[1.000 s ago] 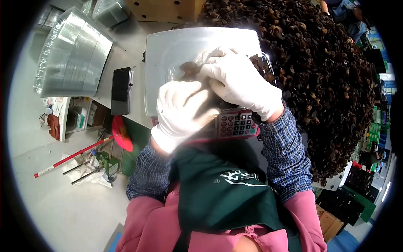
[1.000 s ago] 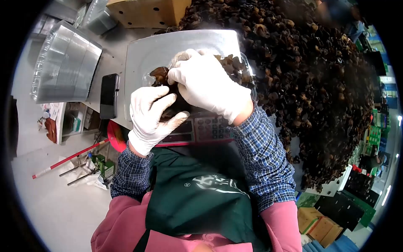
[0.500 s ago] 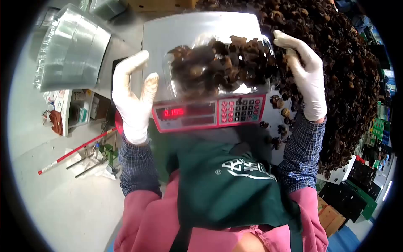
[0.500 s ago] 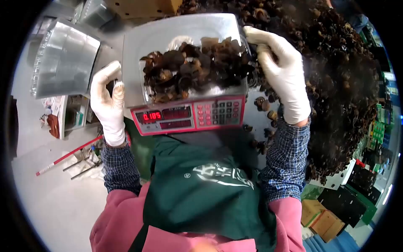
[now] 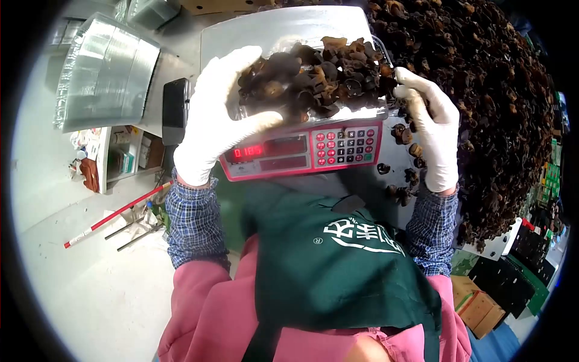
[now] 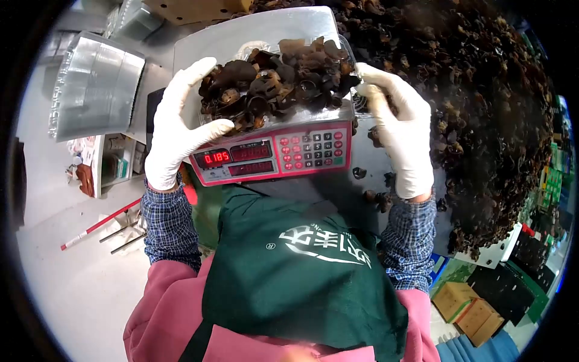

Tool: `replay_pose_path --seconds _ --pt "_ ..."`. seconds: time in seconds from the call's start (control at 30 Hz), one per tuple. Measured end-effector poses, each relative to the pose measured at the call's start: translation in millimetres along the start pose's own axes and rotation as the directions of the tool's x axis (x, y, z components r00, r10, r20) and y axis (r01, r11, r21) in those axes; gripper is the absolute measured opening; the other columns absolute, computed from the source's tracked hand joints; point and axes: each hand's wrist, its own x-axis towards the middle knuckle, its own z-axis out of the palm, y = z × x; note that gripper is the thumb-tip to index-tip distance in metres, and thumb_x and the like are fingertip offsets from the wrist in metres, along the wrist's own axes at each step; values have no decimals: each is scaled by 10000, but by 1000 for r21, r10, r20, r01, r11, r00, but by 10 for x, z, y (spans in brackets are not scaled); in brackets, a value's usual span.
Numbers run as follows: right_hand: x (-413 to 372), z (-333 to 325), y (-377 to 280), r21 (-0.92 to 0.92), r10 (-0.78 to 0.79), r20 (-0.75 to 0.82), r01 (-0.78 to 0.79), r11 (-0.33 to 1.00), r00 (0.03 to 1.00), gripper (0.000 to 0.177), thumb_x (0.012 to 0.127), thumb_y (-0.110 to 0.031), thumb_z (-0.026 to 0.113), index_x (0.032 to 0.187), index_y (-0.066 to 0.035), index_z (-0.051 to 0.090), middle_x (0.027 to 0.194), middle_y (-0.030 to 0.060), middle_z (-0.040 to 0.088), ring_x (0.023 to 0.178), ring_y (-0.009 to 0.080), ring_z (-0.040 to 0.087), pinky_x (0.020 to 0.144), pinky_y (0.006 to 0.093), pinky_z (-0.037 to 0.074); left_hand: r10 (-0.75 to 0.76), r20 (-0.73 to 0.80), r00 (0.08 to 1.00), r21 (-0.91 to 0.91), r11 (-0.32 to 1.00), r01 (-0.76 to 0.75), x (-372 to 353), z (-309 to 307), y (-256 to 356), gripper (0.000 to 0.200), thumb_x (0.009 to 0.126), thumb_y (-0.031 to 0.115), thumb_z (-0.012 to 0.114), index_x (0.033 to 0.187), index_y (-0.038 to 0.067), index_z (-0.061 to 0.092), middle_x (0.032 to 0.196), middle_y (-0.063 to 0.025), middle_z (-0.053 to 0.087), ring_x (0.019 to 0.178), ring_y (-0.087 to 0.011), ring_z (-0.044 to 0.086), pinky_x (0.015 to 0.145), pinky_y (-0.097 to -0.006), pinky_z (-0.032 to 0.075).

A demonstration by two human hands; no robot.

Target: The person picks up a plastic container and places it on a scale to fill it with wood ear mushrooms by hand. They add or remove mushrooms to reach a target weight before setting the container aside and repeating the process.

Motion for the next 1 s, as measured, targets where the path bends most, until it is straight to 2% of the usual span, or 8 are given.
replay_pose_path --seconds 0.13,0.27,0.3,0.53,0.7,0.8,0.9,1.0 --pt "151 627 -353 -300 -558 159 579 758 814 187 985 -76 683 1154 -32 750 1072 113 788 885 199 764 774 309 599 18 50 999 90 996 -23 -83 129 -162 647 759 195 919 1329 50 651 1388 -142 637 1311 -308 588 1125 -424 467" --pt "241 1184 -561 -452 -423 321 530 718 847 198 920 -272 719 946 -76 727 775 93 678 680 268 671 656 389 537 -25 17 1000 44 999 24 -103 135 -143 617 743 129 877 1314 51 656 1378 -124 636 1321 -308 580 1131 -424 462" --pt "268 1217 -496 -350 -563 259 620 703 785 193 903 -270 725 877 -78 731 733 99 670 668 275 674 654 402 540 -46 18 999 33 998 46 -100 141 -128 614 740 117 866 1313 53 656 1374 -119 637 1324 -307 579 1133 -425 461" --pt "349 1107 -508 -319 -359 316 455 832 878 218 902 -289 757 851 -77 760 701 98 686 669 260 700 647 382 551 -28 -34 999 -97 995 24 -45 160 -79 615 738 262 877 1292 94 670 1266 -137 657 1215 -376 595 1059 -474 474" --pt "311 884 -487 7 -226 213 230 973 950 293 937 -310 773 1006 -26 789 801 98 735 715 188 698 693 303 552 -41 37 998 -80 996 44 -121 89 -88 873 697 444 953 1413 69 624 1470 -116 598 1417 -297 520 1253 -478 301" --pt "278 713 -494 105 -152 159 136 985 975 280 959 -256 783 1084 -5 779 910 68 754 795 112 691 732 259 551 21 21 1000 208 978 -25 -94 142 -23 679 735 370 929 1318 118 690 1383 -80 678 1403 -314 543 1263 -560 250" --pt "193 512 -547 184 -49 76 35 982 996 271 973 -260 779 1096 -19 780 902 12 729 781 56 644 702 218 520 36 21 999 204 978 -39 -35 181 -22 333 803 209 863 1110 131 762 1272 -57 732 1339 -309 590 1250 -562 278" --pt "64 288 -494 183 46 46 -54 982 998 263 988 -257 770 1086 -13 767 803 -17 699 717 33 604 662 186 486 59 9 998 164 985 -60 -33 208 -69 328 812 207 859 1116 126 766 1261 -63 736 1329 -306 598 1245 -556 291"
